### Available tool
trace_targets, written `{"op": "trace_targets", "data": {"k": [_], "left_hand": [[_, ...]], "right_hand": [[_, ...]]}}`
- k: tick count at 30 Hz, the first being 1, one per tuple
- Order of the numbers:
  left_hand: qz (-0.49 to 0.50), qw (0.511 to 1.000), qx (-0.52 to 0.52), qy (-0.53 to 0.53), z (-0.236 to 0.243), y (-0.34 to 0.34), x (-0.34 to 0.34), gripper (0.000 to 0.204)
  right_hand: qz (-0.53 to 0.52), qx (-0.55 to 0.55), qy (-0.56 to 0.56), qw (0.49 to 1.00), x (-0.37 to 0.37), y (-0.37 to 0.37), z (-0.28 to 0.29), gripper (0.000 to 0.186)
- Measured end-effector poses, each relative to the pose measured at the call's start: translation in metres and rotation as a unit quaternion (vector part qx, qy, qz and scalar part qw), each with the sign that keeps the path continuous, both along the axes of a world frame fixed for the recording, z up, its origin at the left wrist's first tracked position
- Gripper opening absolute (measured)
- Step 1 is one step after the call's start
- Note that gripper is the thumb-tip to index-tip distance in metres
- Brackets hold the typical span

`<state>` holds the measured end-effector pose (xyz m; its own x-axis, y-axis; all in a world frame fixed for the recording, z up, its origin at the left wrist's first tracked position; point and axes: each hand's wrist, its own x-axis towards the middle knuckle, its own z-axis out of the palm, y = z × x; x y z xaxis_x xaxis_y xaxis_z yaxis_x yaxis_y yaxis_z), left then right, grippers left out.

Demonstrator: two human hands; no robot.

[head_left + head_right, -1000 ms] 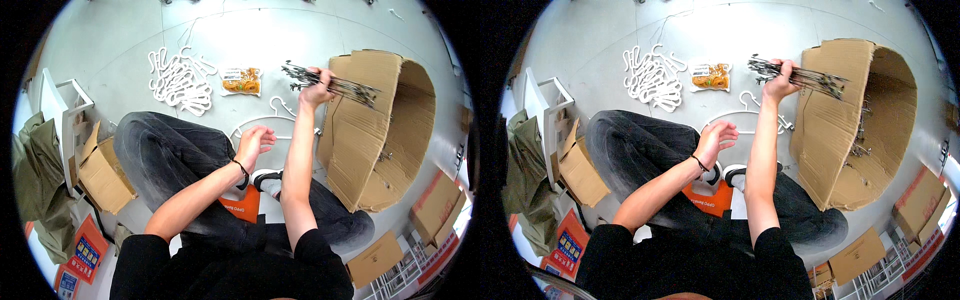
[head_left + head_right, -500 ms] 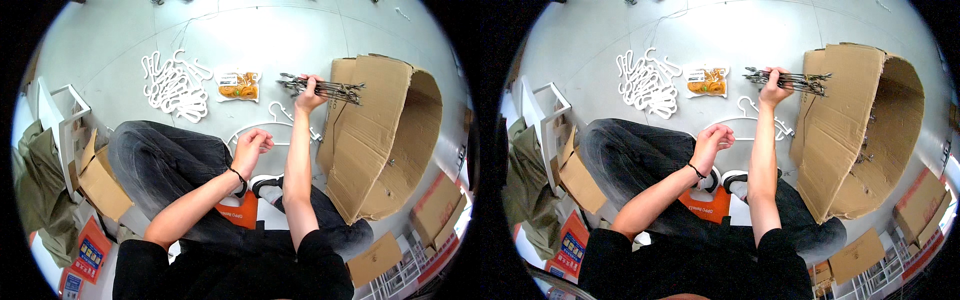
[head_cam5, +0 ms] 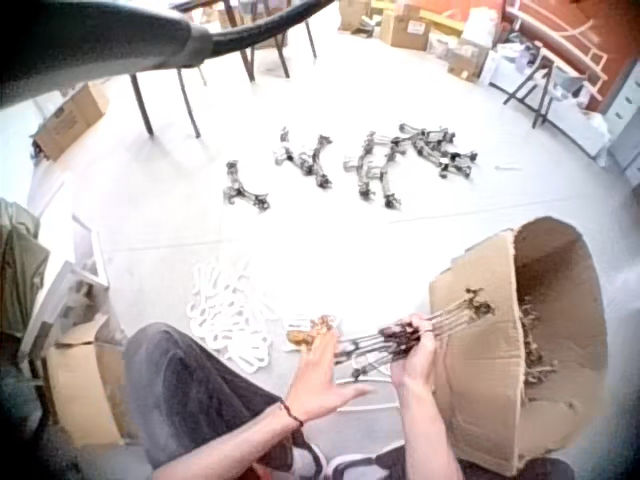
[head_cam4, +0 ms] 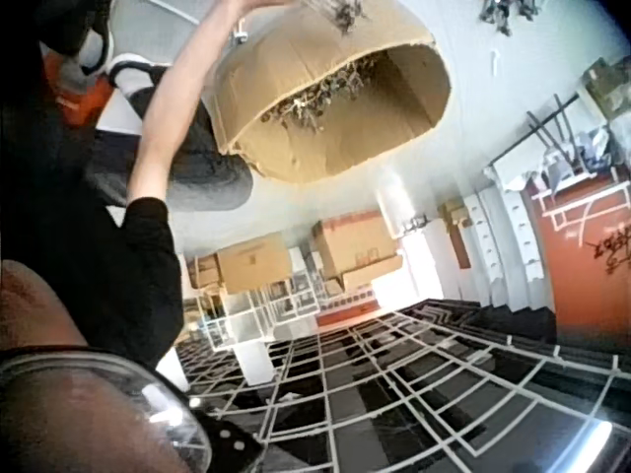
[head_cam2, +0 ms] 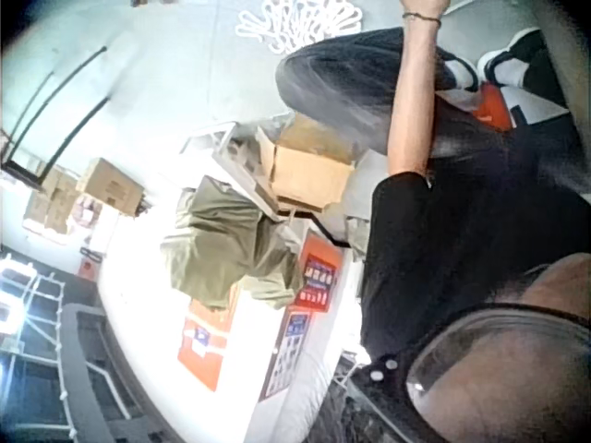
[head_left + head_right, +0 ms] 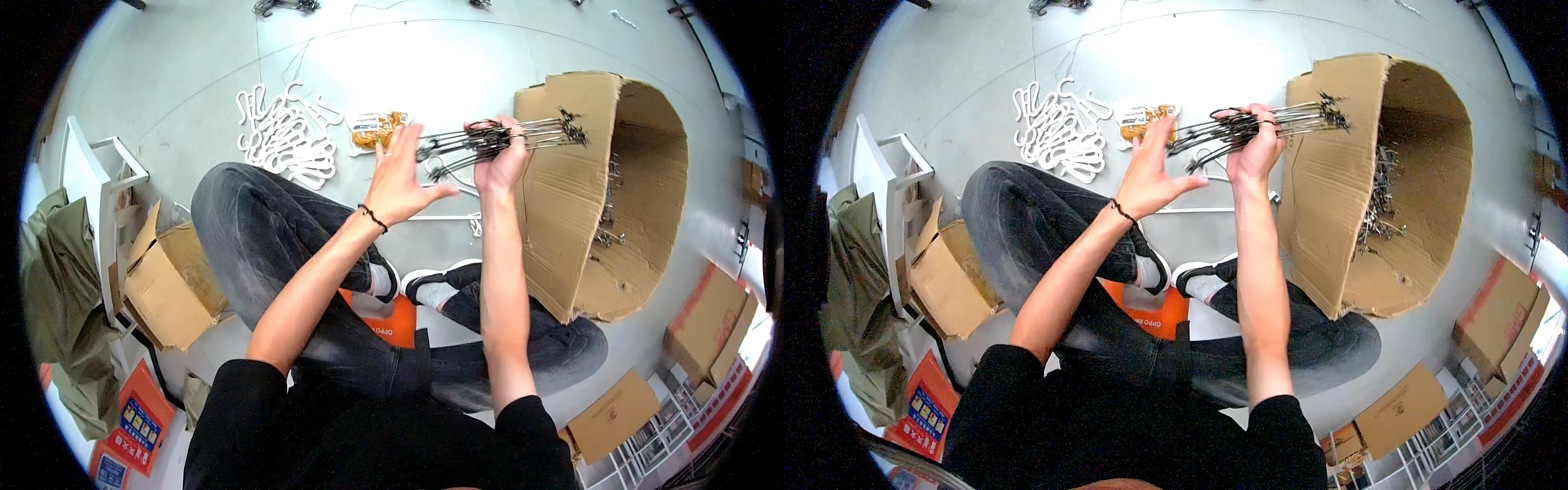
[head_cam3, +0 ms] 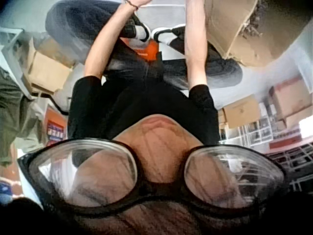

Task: The person sorts metal hardware components from a cardboard box, picking up tangled bundles of metal rods and hooks. They separate the items by hand and place them into piles on the floor and on a nearby table.

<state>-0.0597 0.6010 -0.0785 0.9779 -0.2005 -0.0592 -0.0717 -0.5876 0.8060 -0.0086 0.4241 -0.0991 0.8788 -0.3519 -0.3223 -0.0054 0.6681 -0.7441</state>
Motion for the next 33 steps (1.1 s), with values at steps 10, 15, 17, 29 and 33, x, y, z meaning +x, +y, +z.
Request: {"op": "trace_targets", "data": {"k": [10,15,17,29,33], "left_hand": [[-0.201,0.939,-0.218,0.175,0.055,-0.037,-0.034,0.027],[-0.192,0.95,-0.162,0.187,0.071,-0.035,-0.045,0.02],[-0.195,0.961,-0.104,0.165,0.082,-0.03,-0.043,0.018],[-0.366,0.926,0.079,0.037,0.148,-0.009,-0.073,0.026],[-0.348,0.893,0.282,-0.036,0.191,0.004,-0.103,0.016]], "right_hand": [[0.017,0.143,-0.012,0.99,-0.081,-0.008,0.11,0.013],[0.169,-0.362,0.087,0.913,-0.148,-0.044,0.162,0.033],[0.17,-0.757,0.049,0.628,-0.188,-0.05,0.176,0.032],[0.124,-0.952,-0.048,0.276,-0.211,0.034,0.171,0.039],[0.247,-0.903,0.007,0.35,-0.219,0.048,0.199,0.024]]}}
